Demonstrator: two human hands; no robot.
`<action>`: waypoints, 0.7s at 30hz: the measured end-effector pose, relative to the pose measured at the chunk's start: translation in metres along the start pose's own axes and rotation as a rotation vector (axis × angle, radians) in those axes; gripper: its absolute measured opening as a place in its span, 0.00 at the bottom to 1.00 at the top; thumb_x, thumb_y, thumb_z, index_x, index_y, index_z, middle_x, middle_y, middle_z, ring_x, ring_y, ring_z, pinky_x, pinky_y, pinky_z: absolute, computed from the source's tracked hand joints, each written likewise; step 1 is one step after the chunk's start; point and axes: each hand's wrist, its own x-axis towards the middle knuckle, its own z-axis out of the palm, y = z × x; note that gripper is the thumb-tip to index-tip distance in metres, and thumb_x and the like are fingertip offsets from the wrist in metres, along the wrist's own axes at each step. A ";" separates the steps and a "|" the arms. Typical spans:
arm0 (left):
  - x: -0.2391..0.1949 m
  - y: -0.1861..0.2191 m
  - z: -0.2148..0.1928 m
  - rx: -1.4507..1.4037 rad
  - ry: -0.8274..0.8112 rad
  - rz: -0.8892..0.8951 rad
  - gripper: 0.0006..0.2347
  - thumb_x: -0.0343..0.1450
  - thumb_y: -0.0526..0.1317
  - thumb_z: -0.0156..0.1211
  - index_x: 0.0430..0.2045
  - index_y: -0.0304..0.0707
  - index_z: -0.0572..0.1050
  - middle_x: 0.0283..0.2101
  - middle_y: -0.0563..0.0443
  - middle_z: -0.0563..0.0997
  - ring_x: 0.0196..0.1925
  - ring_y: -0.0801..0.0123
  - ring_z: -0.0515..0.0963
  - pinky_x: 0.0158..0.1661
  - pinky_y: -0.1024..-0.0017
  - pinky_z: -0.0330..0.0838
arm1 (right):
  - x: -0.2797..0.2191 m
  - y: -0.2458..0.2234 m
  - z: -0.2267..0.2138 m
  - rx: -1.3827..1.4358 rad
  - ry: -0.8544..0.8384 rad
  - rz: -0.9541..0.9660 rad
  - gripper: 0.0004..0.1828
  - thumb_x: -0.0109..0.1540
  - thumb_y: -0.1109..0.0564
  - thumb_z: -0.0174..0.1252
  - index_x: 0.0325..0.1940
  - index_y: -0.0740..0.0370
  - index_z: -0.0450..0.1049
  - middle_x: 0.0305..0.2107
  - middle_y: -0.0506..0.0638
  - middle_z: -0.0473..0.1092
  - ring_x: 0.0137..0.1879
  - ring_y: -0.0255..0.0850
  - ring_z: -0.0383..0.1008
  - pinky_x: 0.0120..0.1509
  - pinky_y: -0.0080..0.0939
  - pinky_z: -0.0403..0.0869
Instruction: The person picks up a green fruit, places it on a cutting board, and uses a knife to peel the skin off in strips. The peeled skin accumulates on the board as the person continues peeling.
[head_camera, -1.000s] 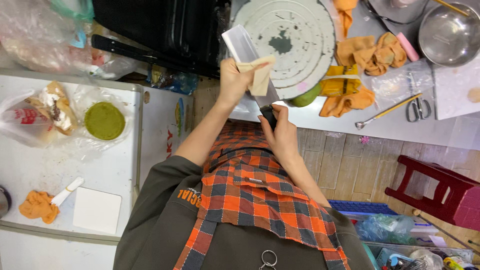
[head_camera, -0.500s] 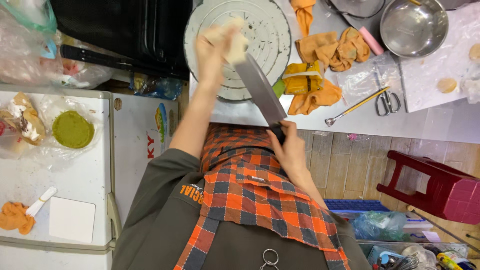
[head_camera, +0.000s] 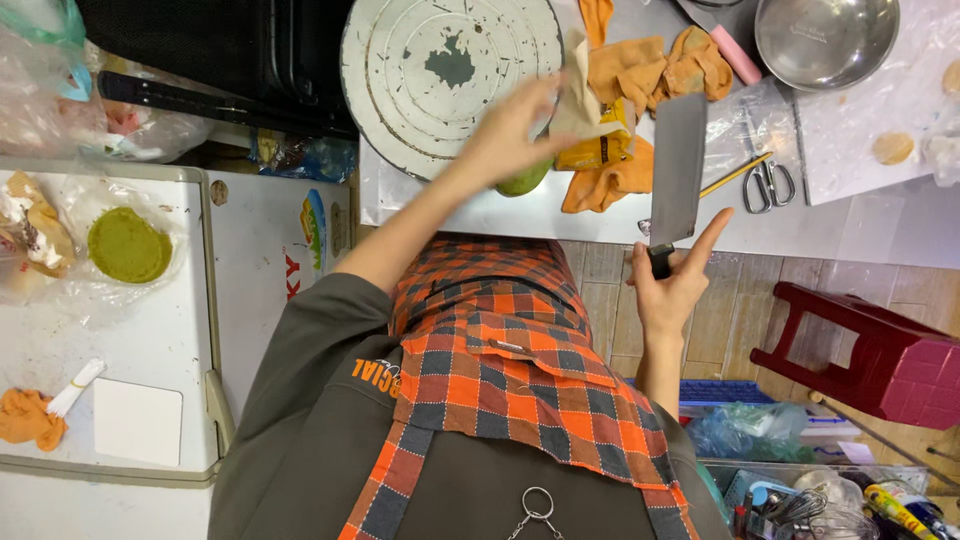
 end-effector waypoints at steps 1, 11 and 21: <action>-0.014 -0.002 0.018 0.083 -0.153 -0.053 0.29 0.71 0.47 0.72 0.66 0.40 0.66 0.58 0.43 0.77 0.55 0.57 0.83 0.55 0.63 0.79 | -0.001 0.004 0.002 0.019 -0.007 -0.009 0.56 0.68 0.64 0.62 0.85 0.59 0.26 0.23 0.49 0.75 0.27 0.34 0.75 0.34 0.34 0.72; -0.096 -0.048 0.068 0.488 -0.140 -0.008 0.37 0.66 0.44 0.68 0.72 0.29 0.61 0.77 0.37 0.57 0.66 0.51 0.68 0.57 0.55 0.69 | -0.001 0.009 0.025 0.068 -0.084 0.231 0.39 0.66 0.58 0.63 0.80 0.57 0.54 0.13 0.45 0.64 0.18 0.31 0.63 0.23 0.36 0.62; -0.112 -0.038 0.073 0.713 -0.051 0.129 0.44 0.56 0.51 0.77 0.67 0.40 0.61 0.66 0.39 0.65 0.67 0.50 0.66 0.60 0.55 0.63 | 0.006 0.005 0.033 0.056 -0.164 0.177 0.38 0.67 0.56 0.62 0.79 0.56 0.55 0.12 0.44 0.63 0.17 0.32 0.63 0.24 0.36 0.62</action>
